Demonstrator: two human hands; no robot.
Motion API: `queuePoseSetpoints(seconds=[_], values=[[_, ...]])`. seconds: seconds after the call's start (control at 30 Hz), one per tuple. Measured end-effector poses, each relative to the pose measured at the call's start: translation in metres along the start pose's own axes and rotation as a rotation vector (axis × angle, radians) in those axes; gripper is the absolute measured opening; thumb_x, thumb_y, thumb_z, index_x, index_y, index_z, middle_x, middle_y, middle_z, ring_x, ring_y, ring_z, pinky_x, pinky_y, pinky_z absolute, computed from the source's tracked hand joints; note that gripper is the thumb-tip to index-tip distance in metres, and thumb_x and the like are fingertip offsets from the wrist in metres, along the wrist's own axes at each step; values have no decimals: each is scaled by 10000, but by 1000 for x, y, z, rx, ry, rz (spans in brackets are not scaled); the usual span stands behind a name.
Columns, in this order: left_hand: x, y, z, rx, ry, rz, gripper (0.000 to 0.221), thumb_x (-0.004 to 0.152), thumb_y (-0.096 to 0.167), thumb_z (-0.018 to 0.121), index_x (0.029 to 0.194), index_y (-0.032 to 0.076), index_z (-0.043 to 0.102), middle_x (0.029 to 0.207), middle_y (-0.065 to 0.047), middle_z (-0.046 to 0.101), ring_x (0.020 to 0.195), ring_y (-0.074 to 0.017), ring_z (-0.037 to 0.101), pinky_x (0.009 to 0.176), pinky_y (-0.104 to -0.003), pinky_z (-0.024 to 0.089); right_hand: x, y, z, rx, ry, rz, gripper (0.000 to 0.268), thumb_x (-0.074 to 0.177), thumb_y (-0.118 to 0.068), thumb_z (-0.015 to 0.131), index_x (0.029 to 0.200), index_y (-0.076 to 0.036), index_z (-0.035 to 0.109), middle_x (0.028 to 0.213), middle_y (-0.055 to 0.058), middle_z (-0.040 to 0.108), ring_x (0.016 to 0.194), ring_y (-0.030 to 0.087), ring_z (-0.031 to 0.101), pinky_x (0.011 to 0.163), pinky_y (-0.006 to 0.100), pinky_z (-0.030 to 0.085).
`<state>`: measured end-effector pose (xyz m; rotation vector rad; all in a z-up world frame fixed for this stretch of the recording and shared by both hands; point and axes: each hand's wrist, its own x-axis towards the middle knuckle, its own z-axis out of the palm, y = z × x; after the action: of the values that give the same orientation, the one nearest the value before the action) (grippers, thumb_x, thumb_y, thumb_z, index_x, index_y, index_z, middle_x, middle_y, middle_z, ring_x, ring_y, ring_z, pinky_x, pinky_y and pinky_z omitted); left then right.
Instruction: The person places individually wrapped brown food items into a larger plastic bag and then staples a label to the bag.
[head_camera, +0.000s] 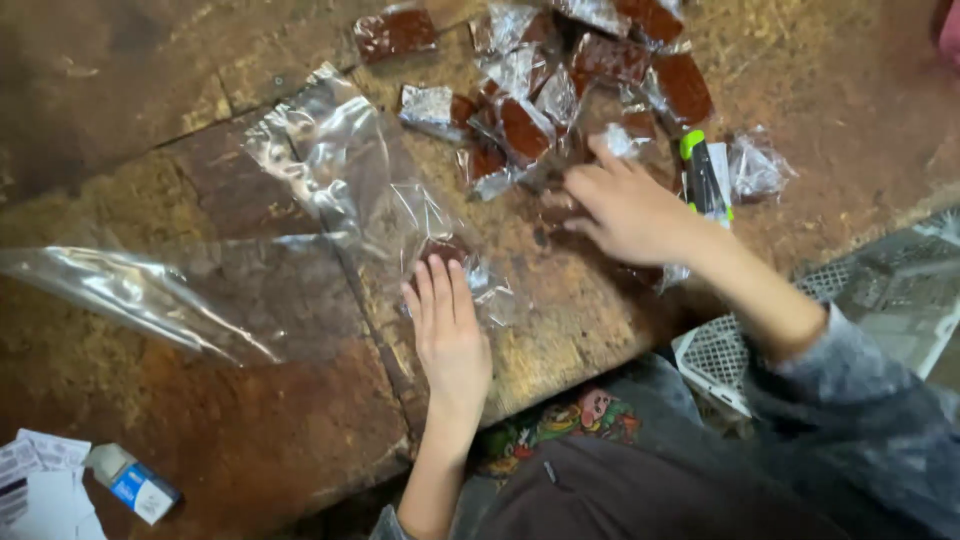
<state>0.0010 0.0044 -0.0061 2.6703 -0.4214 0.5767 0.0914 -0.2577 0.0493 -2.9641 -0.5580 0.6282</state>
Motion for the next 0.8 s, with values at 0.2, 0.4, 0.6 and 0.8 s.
queuePoseSetpoints(seconds=[0.2,0.4,0.6,0.8], values=[[-2,4,-11,-29,0,-41,618,811,-68,553,1428,-33,551,1574,-236,451,1479,-480,340,1220,-608,248,-22,-35,-9,1,151,-90,331,938,-367,636,1186,-154,586,1386,246,450,1134,530,599,832,561,576],[-29,-25,5,27,-49,-108,696,807,-71,603,1490,39,526,1627,-231,371,1505,-436,343,1077,-588,458,-34,-47,38,-36,8,9,400,844,-436,730,1196,-283,615,1302,189,526,1227,442,514,966,545,483],[-12,-21,-10,-81,34,-148,638,754,-116,623,1370,48,648,1538,-190,518,1426,-382,484,1041,-447,537,-80,-93,64,-74,434,-67,344,816,-293,707,1151,-343,644,1335,179,505,1231,466,493,876,566,467],[-13,-8,-18,-23,162,-27,260,982,143,655,1221,92,745,1361,-180,662,1228,-407,636,944,-462,575,-103,-113,41,214,-10,127,446,958,-290,536,1404,-297,524,1384,141,476,1246,379,557,747,513,631]])
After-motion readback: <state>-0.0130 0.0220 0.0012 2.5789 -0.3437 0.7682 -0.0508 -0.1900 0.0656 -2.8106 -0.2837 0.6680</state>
